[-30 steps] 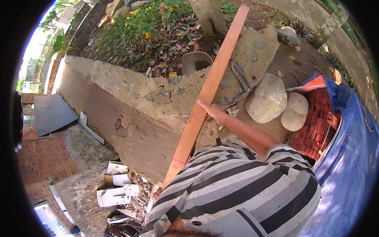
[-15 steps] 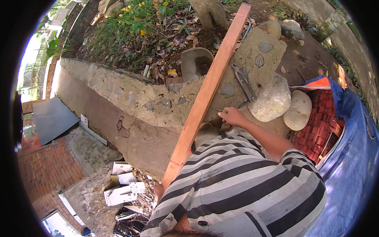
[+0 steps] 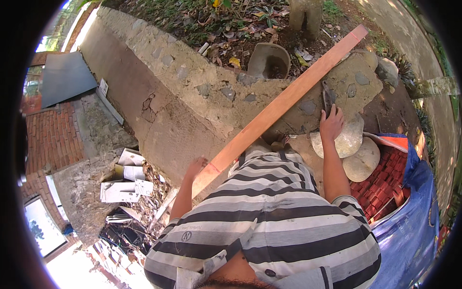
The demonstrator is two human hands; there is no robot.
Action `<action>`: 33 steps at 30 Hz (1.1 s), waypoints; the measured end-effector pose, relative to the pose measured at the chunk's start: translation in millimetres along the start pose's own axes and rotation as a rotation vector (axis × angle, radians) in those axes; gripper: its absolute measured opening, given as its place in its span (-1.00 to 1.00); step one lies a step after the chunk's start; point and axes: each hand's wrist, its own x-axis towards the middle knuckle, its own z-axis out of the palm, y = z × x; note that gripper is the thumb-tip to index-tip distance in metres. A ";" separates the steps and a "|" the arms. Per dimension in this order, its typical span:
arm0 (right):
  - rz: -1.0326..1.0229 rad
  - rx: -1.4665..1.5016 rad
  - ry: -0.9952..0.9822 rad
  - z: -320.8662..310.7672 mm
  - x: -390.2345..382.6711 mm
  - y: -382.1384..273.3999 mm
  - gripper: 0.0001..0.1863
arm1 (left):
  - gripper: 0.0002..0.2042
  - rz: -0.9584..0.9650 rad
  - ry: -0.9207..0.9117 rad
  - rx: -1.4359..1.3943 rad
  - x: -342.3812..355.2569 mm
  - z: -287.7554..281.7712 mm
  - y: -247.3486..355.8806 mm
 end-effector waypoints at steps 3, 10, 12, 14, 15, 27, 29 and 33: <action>0.024 0.030 -0.021 3.3 -3.0 -0.7 -0.41 | -0.56 0.191 0.026 0.165 -7.4 52.1 76.5; 0.140 0.059 0.065 -3.2 6.7 30.2 -0.44 | -0.60 0.466 0.447 0.338 -17.5 105.8 186.4; 0.200 0.095 0.073 -5.8 14.7 44.2 -0.43 | -0.57 0.618 0.680 0.411 6.8 106.1 210.1; 0.160 0.119 0.057 -9.9 20.4 54.8 -0.44 | -0.41 0.800 0.866 0.529 46.7 103.5 243.6; 0.146 0.125 0.051 -14.5 21.2 60.2 -0.44 | -0.42 0.739 0.821 0.619 58.8 105.6 253.4; 0.038 0.535 -0.073 -44.0 -58.2 70.7 -0.58 | -0.76 0.440 0.413 0.810 92.4 126.0 266.5; 0.071 0.687 -0.223 -42.4 -80.9 71.1 -0.62 | -0.76 0.441 0.385 0.792 87.5 128.8 266.5; 0.084 0.709 -0.582 -36.3 -108.9 75.1 -0.64 | -0.70 0.579 0.365 0.847 77.5 131.6 264.8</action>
